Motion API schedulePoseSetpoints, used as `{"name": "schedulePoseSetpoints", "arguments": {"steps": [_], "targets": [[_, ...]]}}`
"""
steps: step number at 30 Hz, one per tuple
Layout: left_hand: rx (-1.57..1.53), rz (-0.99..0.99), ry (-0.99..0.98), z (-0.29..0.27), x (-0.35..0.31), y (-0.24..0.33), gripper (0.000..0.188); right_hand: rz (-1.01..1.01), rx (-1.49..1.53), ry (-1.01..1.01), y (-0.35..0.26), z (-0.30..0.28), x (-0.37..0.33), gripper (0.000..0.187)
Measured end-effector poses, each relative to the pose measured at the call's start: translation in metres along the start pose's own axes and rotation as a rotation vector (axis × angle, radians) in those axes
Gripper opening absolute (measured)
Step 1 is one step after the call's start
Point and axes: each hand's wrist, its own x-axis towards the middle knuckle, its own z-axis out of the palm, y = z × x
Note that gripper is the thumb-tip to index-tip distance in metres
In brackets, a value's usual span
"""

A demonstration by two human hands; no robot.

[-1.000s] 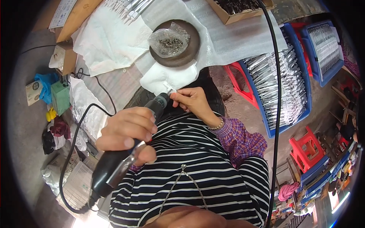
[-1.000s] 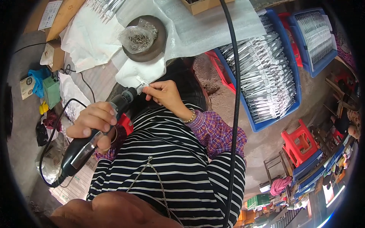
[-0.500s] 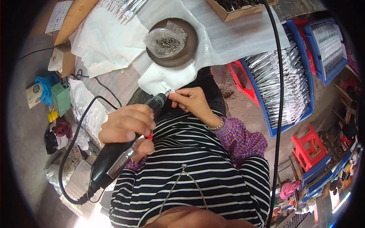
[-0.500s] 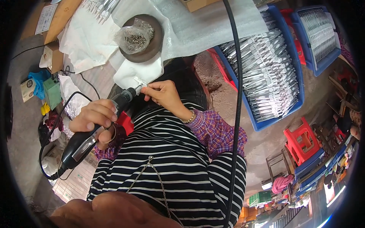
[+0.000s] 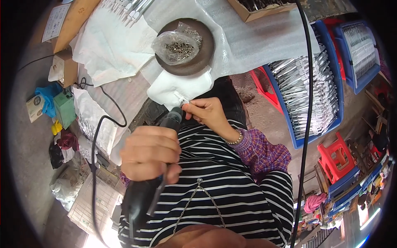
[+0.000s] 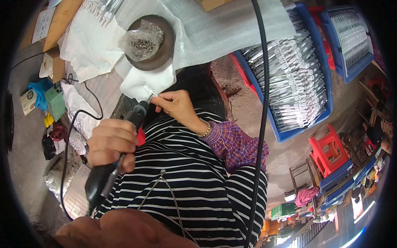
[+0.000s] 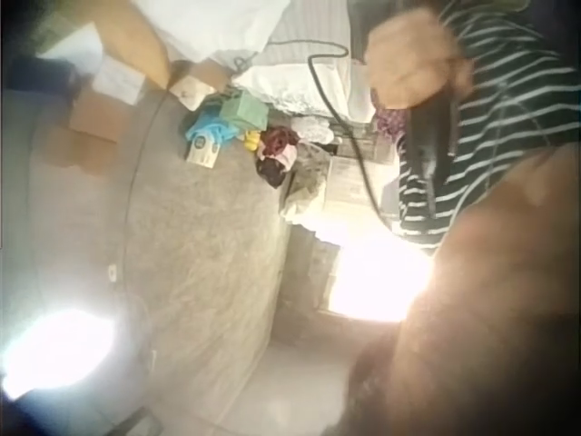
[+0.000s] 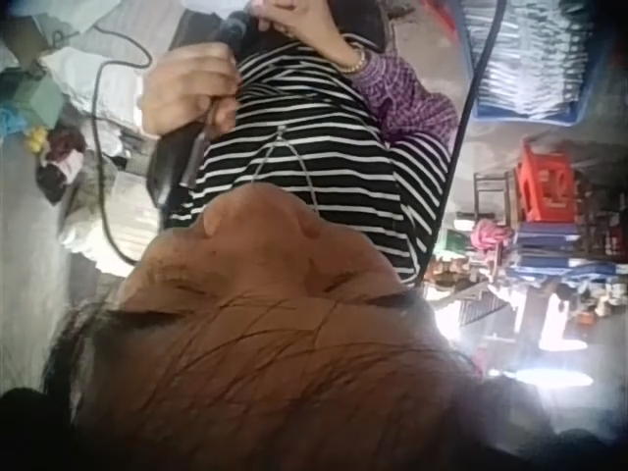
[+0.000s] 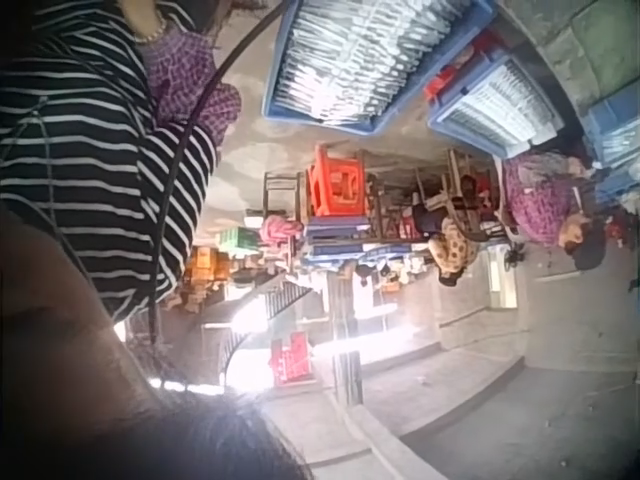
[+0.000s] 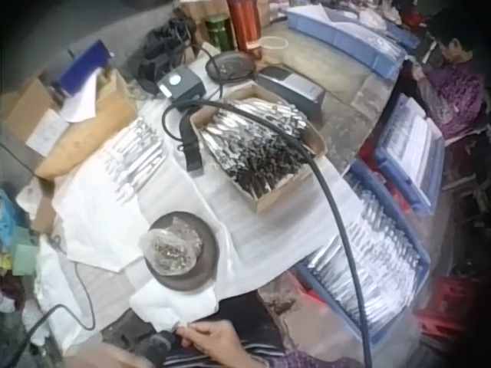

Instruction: Polishing or grinding small hardware components using a handheld rotary tool.

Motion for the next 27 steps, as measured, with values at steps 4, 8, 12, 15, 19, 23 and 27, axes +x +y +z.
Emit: {"name": "schedulePoseSetpoints", "arguments": {"steps": [4, 8, 12, 15, 19, 23, 27], "targets": [[0.029, -0.028, -0.051, 0.005, 0.001, -0.003, 0.027, -0.002, 0.043, 0.015, 0.001, -0.001, -0.001, 0.028], [0.039, -0.01, 0.002, 0.003, 0.0, -0.003, 0.029, 0.006, 0.038, 0.007, -0.001, 0.002, -0.001, 0.028], [0.063, -0.012, 0.002, 0.005, -0.002, -0.003, 0.032, -0.014, 0.016, 0.012, 0.001, 0.001, -0.001, 0.028], [0.094, -0.005, 0.05, 0.008, -0.007, -0.004, 0.034, -0.024, 0.012, 0.019, 0.002, -0.001, 0.0, 0.027], [0.123, 0.016, 0.07, 0.004, -0.01, -0.003, 0.038, -0.026, 0.024, 0.004, 0.001, -0.001, 0.0, 0.027], [0.157, -0.022, 0.019, -0.003, -0.017, 0.002, 0.036, -0.056, 0.002, 0.023, 0.004, -0.002, 0.001, 0.027], [0.148, -0.026, 0.057, -0.006, -0.019, 0.007, 0.035, -0.061, 0.003, 0.029, 0.002, 0.0, 0.0, 0.027]]}}
